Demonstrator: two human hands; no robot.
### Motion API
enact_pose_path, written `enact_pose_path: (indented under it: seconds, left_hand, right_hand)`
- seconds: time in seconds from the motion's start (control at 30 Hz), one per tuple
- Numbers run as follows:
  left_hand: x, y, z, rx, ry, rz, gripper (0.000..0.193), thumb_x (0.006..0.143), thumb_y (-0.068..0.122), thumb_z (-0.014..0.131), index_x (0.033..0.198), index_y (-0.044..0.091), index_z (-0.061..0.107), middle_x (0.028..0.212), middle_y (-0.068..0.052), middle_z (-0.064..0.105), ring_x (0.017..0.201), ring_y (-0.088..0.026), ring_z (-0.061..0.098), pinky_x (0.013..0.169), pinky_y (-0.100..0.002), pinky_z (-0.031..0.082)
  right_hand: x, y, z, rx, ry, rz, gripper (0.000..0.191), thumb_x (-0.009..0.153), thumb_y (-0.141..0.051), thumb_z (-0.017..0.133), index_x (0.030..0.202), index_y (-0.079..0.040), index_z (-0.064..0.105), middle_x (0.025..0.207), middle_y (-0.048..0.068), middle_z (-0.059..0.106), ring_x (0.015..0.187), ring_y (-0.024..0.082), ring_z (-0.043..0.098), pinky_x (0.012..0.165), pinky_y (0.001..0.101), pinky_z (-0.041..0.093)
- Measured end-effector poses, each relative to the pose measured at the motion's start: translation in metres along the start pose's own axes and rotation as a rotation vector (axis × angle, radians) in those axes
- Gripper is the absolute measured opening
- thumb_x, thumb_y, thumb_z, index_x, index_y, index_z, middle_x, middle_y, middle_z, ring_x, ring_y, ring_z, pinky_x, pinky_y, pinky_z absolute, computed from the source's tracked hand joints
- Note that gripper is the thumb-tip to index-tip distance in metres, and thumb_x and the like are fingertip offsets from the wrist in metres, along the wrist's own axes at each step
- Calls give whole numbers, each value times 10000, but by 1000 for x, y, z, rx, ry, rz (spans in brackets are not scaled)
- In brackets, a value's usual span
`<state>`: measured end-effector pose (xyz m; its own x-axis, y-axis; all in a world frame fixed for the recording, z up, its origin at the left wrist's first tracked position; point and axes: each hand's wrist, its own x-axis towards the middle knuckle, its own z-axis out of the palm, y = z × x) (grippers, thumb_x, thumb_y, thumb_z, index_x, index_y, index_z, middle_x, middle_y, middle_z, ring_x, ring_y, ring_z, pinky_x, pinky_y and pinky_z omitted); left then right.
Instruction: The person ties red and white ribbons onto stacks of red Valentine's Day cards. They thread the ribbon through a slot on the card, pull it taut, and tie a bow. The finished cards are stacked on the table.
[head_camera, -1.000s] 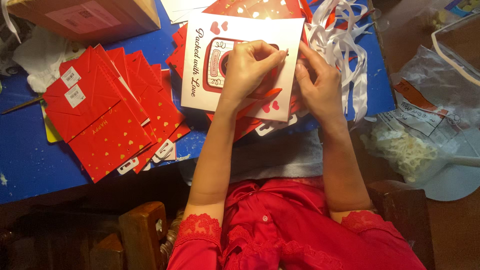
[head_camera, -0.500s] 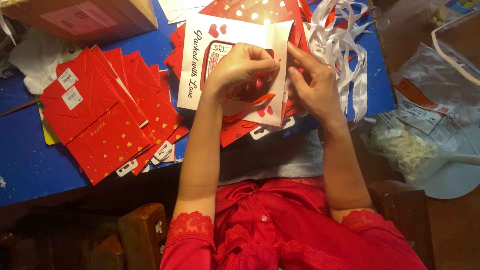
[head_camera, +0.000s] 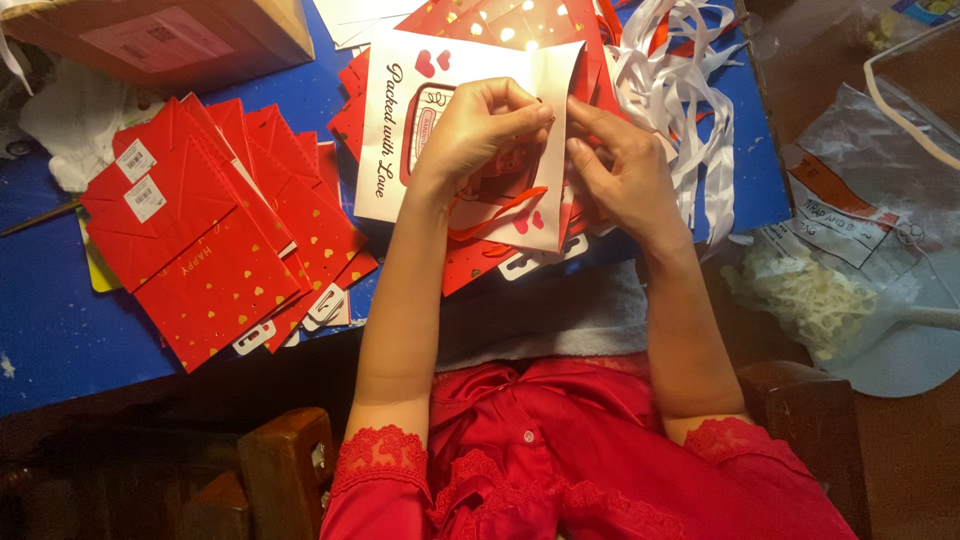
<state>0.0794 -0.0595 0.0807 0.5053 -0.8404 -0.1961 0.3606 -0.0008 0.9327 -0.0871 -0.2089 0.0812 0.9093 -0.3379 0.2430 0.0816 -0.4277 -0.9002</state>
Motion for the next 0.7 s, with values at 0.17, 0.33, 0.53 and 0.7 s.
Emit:
enact_pose_path:
  seconds: [0.17,0.33,0.53,0.7]
  left_hand:
    - [5,-16,8,40,41,115,165,941,129,763,914,10,652,745,-84,722,531,-68,594,445,-207,435]
    - [2,-26,15,39,78,194,188,990,141,781,981,-11,672,834,-84,742,689,-67,666,606,-203,515]
    - [-6,-19,7,78,77,68,232,961,188,739,1118,19,713,774,-56,758,563,-21,580,487,-172,411]
    - [-9,-19,0,8,53,52,250,982,186,728,1165,18,706,773,-45,744,581,-28,588,525,-180,438]
  right_hand:
    - [2,-3,5,-56,71,-40,323,1036,-75,659,1349,6,661,1177,153,758,991,173,753,831,296,596]
    - [4,-3,12,79,111,201,193,1057,-91,634,1196,-3,735,851,95,755,637,114,685,557,258,508]
    - [1,16,16,299,134,186,145,1119,-129,586,1104,0,650,812,62,658,519,105,620,446,235,446]
    - [0,29,14,597,210,233,154,1149,-188,495,1196,-45,527,954,95,705,521,156,671,405,223,445]
